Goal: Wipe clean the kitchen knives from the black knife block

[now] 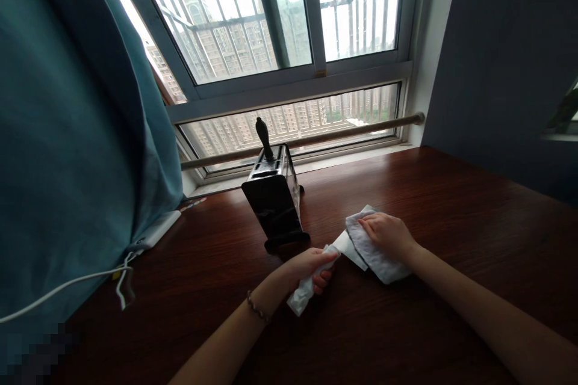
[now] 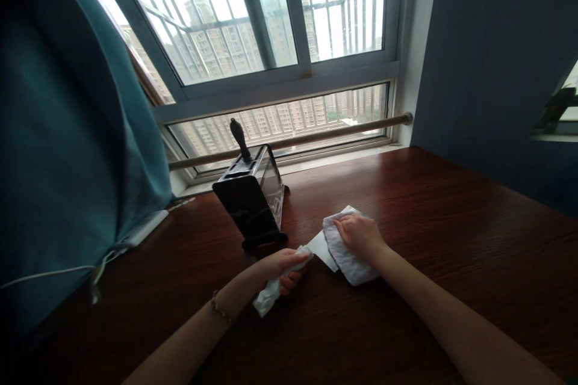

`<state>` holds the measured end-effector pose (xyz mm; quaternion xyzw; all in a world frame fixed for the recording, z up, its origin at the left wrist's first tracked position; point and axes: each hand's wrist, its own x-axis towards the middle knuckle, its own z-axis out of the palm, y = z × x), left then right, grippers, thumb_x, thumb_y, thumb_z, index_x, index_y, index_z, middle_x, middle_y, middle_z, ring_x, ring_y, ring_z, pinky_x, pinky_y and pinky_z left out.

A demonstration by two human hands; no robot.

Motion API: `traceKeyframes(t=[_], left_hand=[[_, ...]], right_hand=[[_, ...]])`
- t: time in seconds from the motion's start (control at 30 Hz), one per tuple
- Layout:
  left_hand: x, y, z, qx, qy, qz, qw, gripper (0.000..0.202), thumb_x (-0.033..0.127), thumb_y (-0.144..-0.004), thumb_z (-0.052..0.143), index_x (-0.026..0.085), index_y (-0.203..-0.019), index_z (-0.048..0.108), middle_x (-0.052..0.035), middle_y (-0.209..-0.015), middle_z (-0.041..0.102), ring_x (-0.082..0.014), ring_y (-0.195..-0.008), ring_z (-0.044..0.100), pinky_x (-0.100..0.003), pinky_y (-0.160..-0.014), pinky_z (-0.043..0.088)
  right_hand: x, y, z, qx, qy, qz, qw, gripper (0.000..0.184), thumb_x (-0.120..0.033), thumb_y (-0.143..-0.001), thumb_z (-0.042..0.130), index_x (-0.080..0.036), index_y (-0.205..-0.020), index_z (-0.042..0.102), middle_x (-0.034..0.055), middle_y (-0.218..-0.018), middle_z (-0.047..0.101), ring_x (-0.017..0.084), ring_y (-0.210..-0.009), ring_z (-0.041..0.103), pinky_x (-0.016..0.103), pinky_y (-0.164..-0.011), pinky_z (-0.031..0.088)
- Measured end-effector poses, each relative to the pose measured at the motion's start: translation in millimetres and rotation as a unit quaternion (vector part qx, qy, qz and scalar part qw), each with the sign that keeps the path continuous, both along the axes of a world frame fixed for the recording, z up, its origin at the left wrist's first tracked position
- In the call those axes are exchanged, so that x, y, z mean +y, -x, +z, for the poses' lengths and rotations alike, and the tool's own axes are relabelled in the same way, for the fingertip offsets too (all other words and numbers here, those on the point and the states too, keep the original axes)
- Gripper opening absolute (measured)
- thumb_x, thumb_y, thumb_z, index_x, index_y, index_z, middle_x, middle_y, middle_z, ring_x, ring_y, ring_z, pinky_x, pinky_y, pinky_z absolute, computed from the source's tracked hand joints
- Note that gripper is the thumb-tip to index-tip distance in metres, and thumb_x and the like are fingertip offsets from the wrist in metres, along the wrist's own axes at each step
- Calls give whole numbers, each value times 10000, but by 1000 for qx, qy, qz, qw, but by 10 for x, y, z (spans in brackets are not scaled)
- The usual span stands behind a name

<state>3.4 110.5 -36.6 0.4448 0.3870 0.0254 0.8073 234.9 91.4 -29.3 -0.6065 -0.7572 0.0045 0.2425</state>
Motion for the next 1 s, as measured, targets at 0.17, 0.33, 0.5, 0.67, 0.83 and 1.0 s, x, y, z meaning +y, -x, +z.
traceKeyframes(t=[0.17, 0.33, 0.5, 0.67, 0.83, 1.0], left_hand=[[1, -4, 1, 6, 0, 2, 1000, 428, 544, -681, 637, 170, -717, 432, 80, -494, 383, -26, -369, 243, -169, -387, 221], [-24, -14, 35, 6, 2, 8, 1000, 402, 528, -718, 610, 170, -708, 429, 79, -479, 373, -25, -359, 242, -161, -380, 213], [-11, -5, 12, -1, 5, 8, 1000, 376, 502, -735, 606, 169, -706, 434, 70, -494, 379, -27, -361, 254, -159, -374, 222], [-4, -8, 17, -3, 7, 9, 1000, 408, 512, -690, 647, 170, -701, 424, 73, -491, 381, -23, -362, 240, -154, -364, 216], [-34, -16, 42, 4, -3, 13, 1000, 408, 524, -711, 620, 174, -691, 411, 77, -486, 371, -26, -363, 252, -166, -371, 221], [-42, -15, 14, -1, -11, 14, 1000, 383, 509, -730, 610, 179, -717, 416, 74, -492, 402, -26, -359, 260, -170, -370, 241]], right_hand=[[30, 27, -7, 36, -4, 89, 995, 414, -340, -913, 299, -174, -796, 660, 68, -872, 654, 169, -935, 547, 293, -840, 420], [-45, 161, 24, 60, -3, 213, 975, 388, -327, -913, 316, -188, -813, 664, 31, -963, 637, 149, -969, 499, 275, -881, 399], [16, 50, -15, -6, -16, 103, 995, 417, -357, -909, 306, -203, -786, 674, 42, -1012, 622, 178, -1014, 475, 311, -904, 378], [180, -278, -69, -65, 12, -70, 995, 476, -401, -901, 288, -191, -751, 689, 74, -1008, 626, 211, -979, 489, 315, -806, 404], [265, -497, -122, -97, 43, -174, 979, 503, -427, -894, 279, -172, -761, 692, 110, -995, 621, 233, -917, 503, 329, -742, 412], [258, -473, -154, -98, 6, -150, 984, 482, -395, -897, 291, -175, -746, 693, 115, -1088, 591, 233, -1008, 479, 334, -837, 398]])
